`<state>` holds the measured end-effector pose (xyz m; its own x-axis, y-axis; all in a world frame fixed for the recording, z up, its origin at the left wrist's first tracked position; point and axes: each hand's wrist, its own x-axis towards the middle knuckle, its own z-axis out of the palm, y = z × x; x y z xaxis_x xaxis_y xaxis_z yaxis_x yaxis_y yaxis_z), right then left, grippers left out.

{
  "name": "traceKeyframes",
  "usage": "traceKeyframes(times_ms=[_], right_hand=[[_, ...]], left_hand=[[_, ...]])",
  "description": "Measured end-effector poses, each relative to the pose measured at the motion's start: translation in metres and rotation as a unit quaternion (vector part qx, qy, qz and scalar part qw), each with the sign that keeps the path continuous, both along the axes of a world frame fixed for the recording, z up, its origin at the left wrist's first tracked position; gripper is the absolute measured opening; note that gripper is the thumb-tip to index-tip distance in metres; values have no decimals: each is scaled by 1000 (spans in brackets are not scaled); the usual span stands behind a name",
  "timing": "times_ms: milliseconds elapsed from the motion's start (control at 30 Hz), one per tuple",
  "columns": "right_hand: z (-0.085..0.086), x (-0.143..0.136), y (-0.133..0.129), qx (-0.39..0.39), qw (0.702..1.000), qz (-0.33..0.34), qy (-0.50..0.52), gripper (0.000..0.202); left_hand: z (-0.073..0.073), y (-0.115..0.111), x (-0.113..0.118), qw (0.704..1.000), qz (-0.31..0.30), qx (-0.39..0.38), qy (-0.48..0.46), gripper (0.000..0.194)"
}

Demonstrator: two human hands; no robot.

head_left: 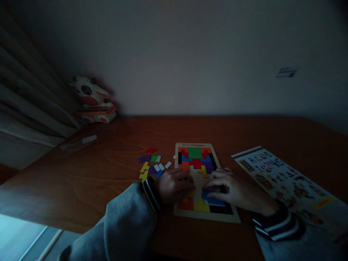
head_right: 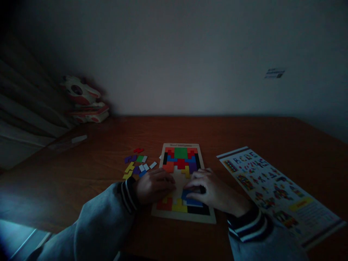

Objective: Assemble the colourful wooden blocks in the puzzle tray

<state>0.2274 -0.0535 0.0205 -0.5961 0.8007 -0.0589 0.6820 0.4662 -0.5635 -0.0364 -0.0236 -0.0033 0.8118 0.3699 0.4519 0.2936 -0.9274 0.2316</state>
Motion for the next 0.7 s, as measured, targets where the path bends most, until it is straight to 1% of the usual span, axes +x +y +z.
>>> traceKeyframes(times_ms=[233,700], right_hand=[[1,2,-1,-25,1000,-6,3,29],[0,2,-2,-26,1000,-7,-1,26]], left_hand=[[2,0,0,1000,-4,-13,3,18],[1,0,0,1000,-4,-11,2,18]])
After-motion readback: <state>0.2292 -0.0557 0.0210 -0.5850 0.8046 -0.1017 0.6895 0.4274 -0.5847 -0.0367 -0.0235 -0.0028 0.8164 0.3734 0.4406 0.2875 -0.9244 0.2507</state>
